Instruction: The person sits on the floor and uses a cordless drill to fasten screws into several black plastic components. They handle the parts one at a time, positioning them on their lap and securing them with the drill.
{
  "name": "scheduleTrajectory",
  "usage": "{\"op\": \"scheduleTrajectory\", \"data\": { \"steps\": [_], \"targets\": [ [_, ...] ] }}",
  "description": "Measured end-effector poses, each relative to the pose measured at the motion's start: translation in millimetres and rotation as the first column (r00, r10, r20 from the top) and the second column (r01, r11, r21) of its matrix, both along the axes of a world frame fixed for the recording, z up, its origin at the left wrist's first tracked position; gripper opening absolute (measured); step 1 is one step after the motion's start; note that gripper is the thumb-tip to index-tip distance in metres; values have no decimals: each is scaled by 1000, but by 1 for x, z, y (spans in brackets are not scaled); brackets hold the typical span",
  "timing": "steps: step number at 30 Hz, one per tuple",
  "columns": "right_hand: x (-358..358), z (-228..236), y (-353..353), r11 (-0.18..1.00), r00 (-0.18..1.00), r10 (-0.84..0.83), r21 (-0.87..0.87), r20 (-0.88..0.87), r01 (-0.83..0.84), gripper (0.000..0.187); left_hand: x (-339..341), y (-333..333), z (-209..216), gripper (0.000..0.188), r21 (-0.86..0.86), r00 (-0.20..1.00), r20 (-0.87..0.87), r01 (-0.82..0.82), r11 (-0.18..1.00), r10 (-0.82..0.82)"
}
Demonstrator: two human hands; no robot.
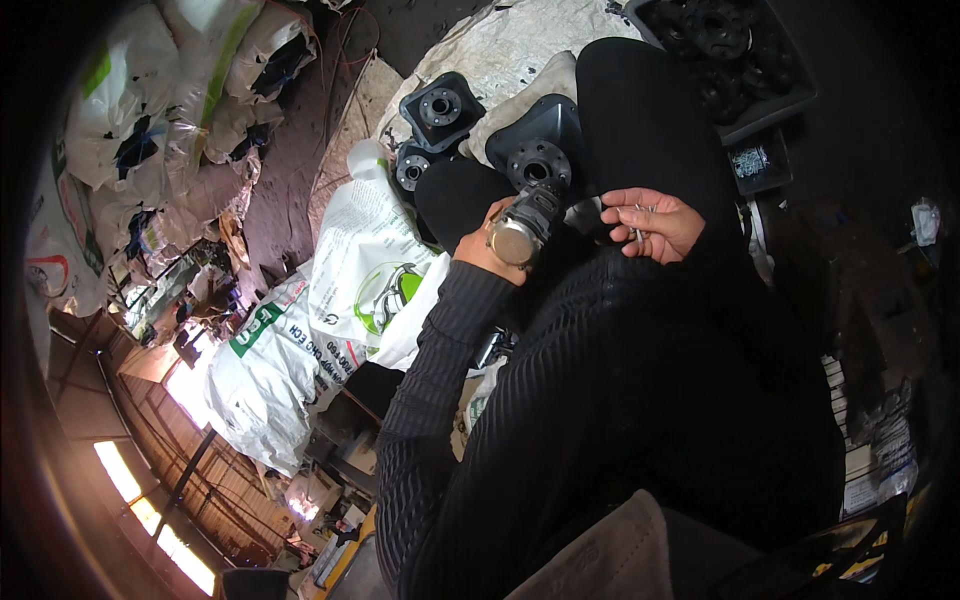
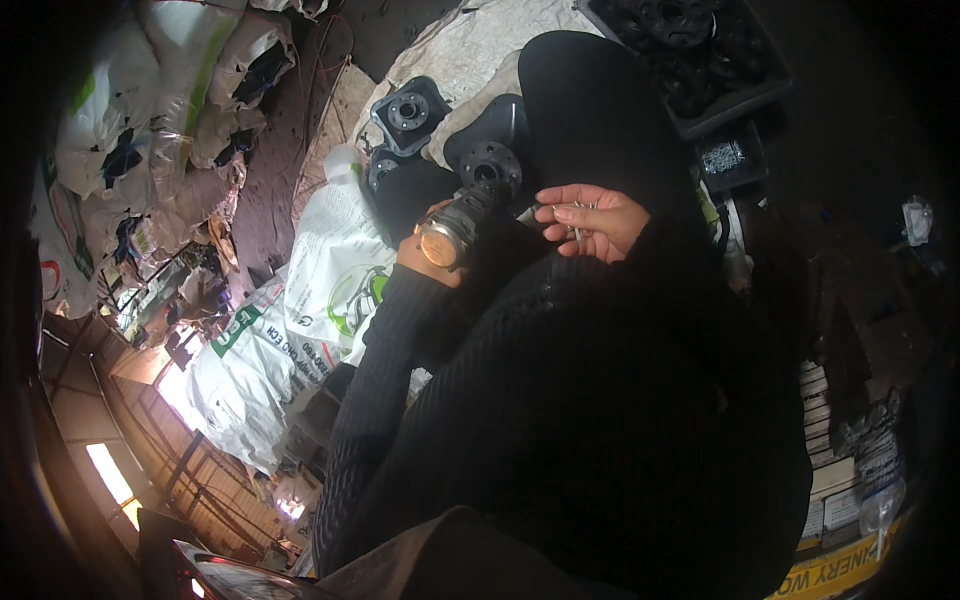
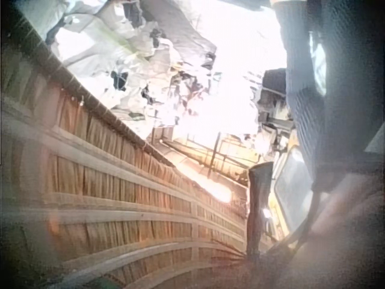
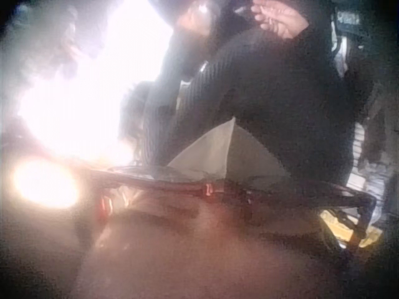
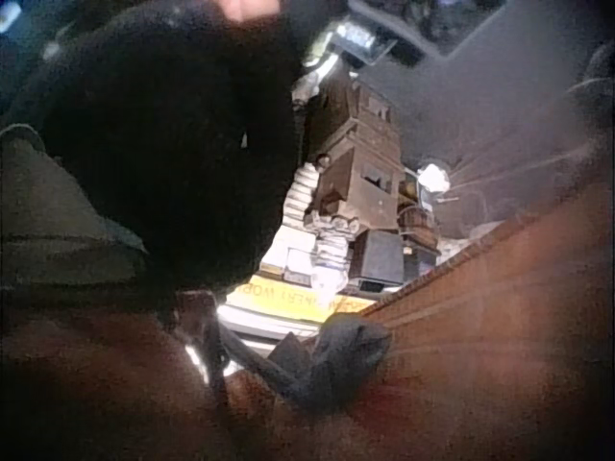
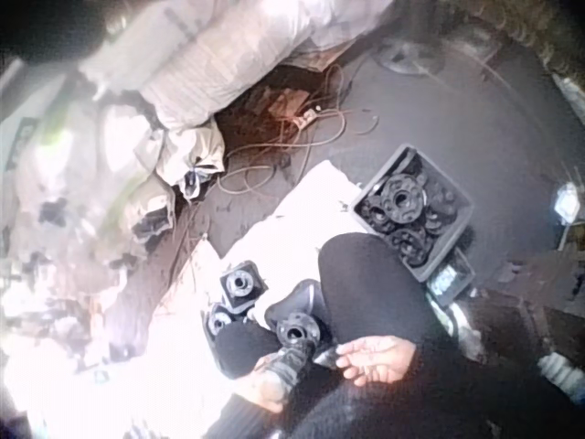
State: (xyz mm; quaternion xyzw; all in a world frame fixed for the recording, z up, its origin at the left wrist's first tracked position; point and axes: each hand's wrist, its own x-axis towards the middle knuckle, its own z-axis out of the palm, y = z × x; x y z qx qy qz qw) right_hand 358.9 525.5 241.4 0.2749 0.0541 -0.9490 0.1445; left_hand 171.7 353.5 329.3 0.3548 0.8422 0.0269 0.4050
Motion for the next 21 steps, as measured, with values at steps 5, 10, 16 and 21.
{"op": "scheduleTrajectory", "data": {
  "steps": [5,10,16,21],
  "targets": [
    [1,11,-7,982,994,-10,188,108,-10,33,4,-4,-5,70,-229,999,-34,24,973,-33],
    [-1,19,-22,955,971,-147,281,189,90,26,17,-32,6,59,102,990,-117,96,990,-84],
    [-11,21,-35,941,913,-318,200,254,272,22,40,-60,37,27,638,977,-214,138,757,2],
    [-21,26,-43,909,891,-397,228,220,349,19,50,-64,55,50,535,979,-205,128,835,-19]
  ]
}}
